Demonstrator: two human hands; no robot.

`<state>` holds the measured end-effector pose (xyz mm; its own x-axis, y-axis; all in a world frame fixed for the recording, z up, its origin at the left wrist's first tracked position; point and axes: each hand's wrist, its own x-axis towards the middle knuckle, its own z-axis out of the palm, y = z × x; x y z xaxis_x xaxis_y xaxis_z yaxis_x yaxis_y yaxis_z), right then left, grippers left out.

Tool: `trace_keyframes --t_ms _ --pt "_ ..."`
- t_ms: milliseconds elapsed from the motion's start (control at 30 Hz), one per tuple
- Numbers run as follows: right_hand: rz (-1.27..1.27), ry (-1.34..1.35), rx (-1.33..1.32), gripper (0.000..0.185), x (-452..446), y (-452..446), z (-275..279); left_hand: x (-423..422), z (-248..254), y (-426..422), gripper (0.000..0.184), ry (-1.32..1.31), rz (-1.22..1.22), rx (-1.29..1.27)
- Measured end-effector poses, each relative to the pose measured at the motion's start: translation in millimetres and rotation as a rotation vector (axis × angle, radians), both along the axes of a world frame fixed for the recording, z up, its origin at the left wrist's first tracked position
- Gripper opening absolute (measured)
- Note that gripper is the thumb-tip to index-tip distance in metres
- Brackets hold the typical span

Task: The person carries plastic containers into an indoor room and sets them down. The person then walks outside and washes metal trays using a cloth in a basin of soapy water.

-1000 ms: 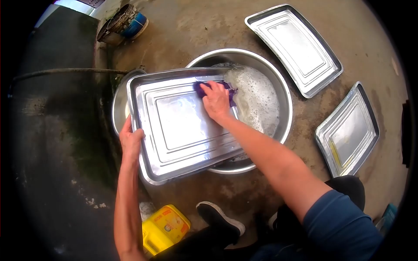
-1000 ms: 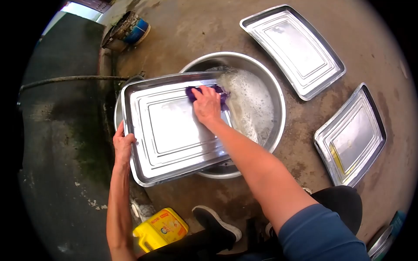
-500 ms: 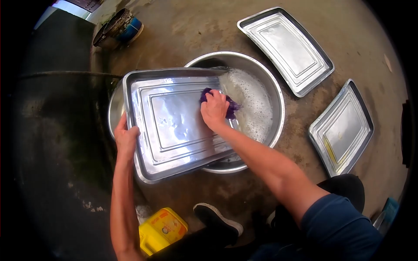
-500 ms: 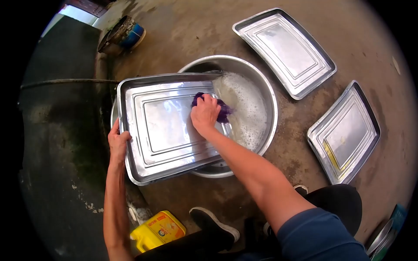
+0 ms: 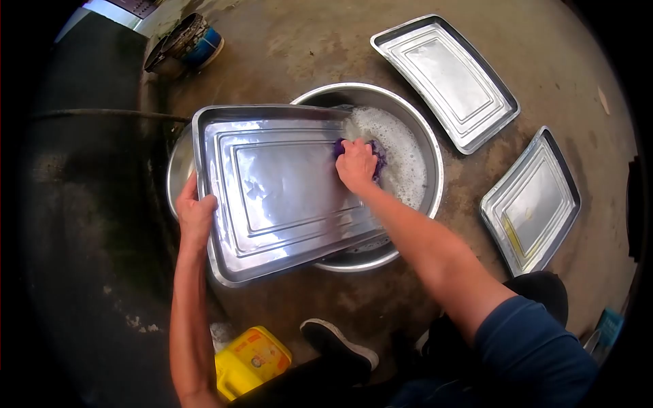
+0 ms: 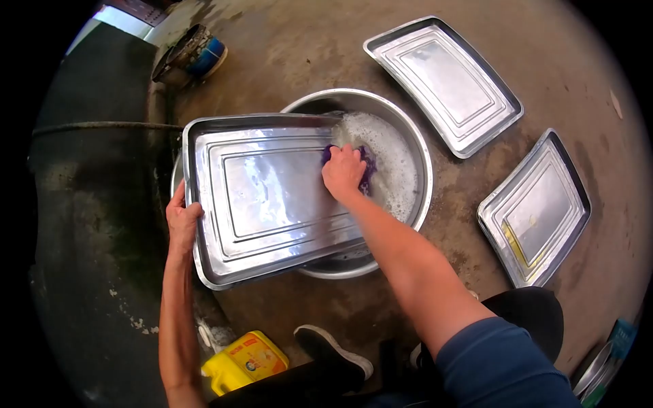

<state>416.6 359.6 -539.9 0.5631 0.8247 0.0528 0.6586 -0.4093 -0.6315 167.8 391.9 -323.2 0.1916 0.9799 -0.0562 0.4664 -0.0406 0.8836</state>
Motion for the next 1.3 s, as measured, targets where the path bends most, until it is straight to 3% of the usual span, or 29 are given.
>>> trace_keyframes --t_ms 100,367,467,633,733,833,967,1200,1300 --pt "-0.036 0.006 -0.021 0.019 -16 2 2 1 0 0 0.059 0.0 0.001 0.012" --pt "0.117 0.068 0.252 0.017 -18 2 6 6 7 -2 0.06 0.062 0.033 0.018" --pt "0.089 -0.088 0.024 0.02 -1 -9 -4 3 5 -1 0.061 0.001 0.018 -0.008" --pt "0.078 -0.11 -0.045 0.03 14 -11 -12 3 3 0 0.059 0.039 0.018 0.039" --pt "-0.077 0.015 -0.104 0.031 -6 -14 -8 5 5 1 0.054 -0.011 0.002 0.006" --pt "-0.21 0.068 0.021 0.026 -27 -12 -3 -1 -6 6 0.042 -0.012 0.015 -0.004" --pt "-0.133 0.231 0.187 0.036 -62 0 28 -4 -9 10 0.044 -0.005 0.058 0.005" --pt "0.375 0.423 0.65 0.037 -148 -1 125 -4 -12 9 0.048 -0.036 0.085 -0.018" --pt "0.499 0.452 0.726 0.036 -168 -31 136 -9 -15 12 0.05 0.055 0.108 0.069"
